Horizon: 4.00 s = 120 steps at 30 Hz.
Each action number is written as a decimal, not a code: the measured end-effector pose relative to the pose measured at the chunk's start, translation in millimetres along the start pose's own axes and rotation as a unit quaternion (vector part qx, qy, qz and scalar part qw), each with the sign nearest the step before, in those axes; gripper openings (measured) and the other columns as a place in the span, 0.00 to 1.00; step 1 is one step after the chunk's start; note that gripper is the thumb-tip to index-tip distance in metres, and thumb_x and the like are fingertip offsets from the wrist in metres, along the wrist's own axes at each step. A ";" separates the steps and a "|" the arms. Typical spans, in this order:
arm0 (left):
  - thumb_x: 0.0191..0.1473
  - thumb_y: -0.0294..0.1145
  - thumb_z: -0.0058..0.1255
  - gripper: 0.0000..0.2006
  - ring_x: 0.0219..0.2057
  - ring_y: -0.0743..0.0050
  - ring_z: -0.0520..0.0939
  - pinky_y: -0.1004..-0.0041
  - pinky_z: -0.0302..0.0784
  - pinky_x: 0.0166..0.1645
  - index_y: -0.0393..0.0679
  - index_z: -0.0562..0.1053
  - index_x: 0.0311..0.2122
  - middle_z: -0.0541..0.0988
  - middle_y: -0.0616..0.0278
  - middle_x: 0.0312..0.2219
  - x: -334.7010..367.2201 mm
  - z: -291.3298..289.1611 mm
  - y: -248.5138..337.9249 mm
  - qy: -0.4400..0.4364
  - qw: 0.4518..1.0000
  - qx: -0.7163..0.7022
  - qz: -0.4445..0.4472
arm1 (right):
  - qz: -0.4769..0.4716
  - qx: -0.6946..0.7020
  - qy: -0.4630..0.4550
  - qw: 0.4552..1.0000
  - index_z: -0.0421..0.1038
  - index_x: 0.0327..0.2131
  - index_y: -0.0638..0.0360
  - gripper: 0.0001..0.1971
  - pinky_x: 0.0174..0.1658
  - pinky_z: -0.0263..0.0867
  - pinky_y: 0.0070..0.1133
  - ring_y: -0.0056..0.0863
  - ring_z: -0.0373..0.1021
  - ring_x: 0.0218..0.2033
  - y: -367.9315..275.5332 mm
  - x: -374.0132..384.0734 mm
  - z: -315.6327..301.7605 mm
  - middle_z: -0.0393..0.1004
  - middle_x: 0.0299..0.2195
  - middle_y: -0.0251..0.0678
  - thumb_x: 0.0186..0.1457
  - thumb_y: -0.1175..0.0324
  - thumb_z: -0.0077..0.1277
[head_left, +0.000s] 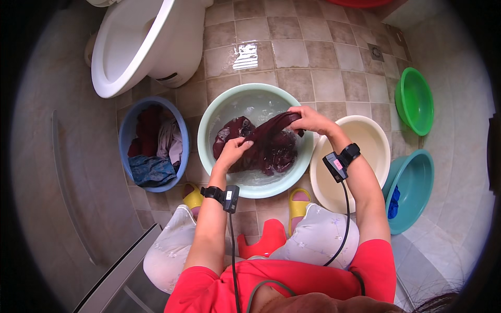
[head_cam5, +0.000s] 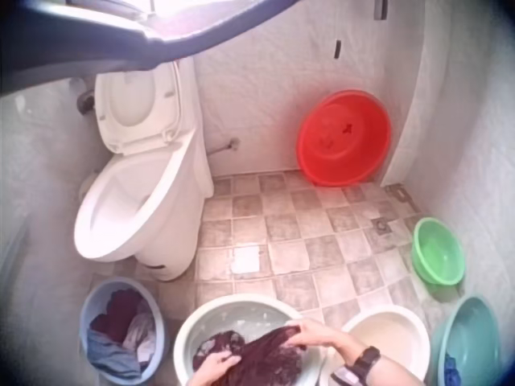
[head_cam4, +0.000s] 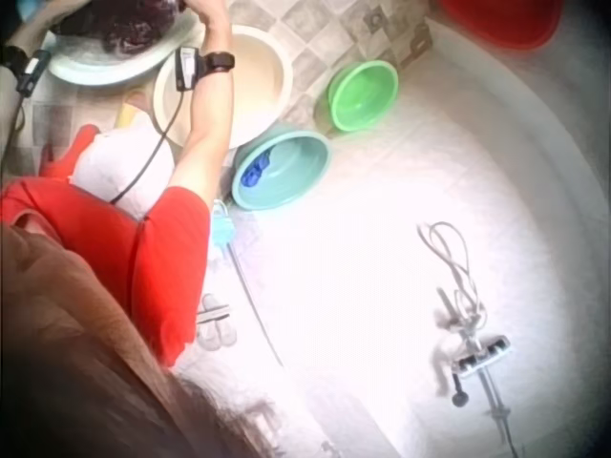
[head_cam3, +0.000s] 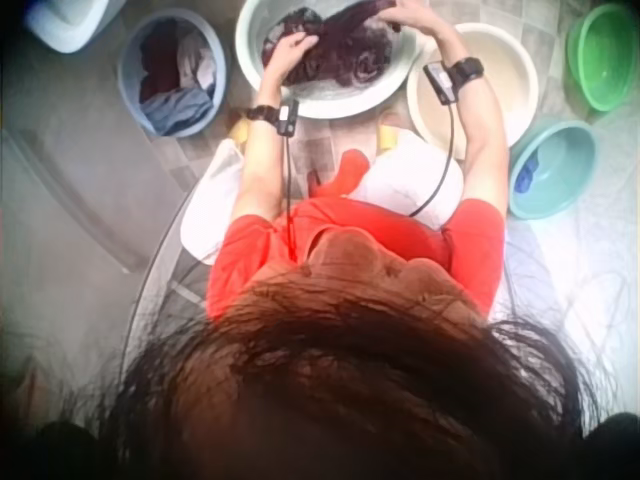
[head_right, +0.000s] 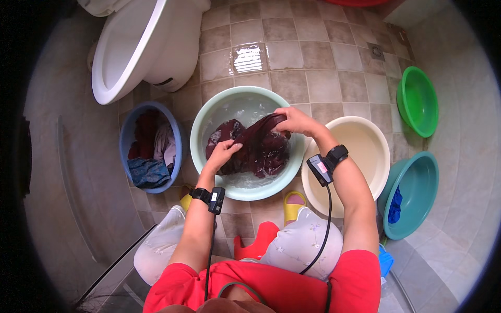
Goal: The person washes clothes by hand in a plastic basin, scrubbing and wringing the garments before placing them into another basin.
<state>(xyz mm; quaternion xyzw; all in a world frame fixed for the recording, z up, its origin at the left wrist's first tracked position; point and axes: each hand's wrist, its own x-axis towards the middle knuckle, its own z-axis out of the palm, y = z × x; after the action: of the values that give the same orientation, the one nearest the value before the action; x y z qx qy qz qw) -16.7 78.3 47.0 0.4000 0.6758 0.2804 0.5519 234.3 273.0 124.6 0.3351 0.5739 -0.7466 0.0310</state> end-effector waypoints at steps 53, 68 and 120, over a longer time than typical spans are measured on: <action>0.57 0.27 0.48 0.05 0.30 0.73 0.80 0.74 0.81 0.32 0.41 0.72 0.39 0.77 0.61 0.31 9.9 76.6 23.6 0.212 0.880 -0.414 -0.098 | -0.034 -0.257 0.338 0.905 0.61 0.58 0.51 0.34 0.39 0.71 0.37 0.47 0.72 0.38 160.9 91.1 67.3 0.70 0.41 0.48 0.44 0.75 0.55; 0.54 0.37 0.41 0.12 0.28 0.63 0.78 0.69 0.76 0.35 0.38 0.70 0.35 0.76 0.57 0.29 36.6 44.6 -39.8 -0.102 0.588 -0.789 -0.146 | -0.238 -0.185 0.182 0.936 0.73 0.28 0.59 0.12 0.35 0.69 0.35 0.47 0.72 0.28 19.4 10.5 161.3 0.72 0.27 0.41 0.43 0.63 0.60; 0.60 0.46 0.43 0.22 0.46 0.51 0.77 0.54 0.70 0.55 0.37 0.70 0.49 0.77 0.50 0.44 33.7 61.3 5.5 0.116 0.687 -0.705 -0.130 | -0.014 0.367 0.082 0.927 0.68 0.49 0.63 0.25 0.47 0.70 0.25 0.29 0.71 0.42 97.4 73.5 87.7 0.73 0.43 0.38 0.43 0.80 0.56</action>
<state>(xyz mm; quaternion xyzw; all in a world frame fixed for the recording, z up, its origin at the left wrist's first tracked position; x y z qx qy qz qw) 41.7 106.0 19.6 -0.2345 0.3826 0.6443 0.6193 178.7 187.9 14.0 0.3749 0.2653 -0.8753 -0.1514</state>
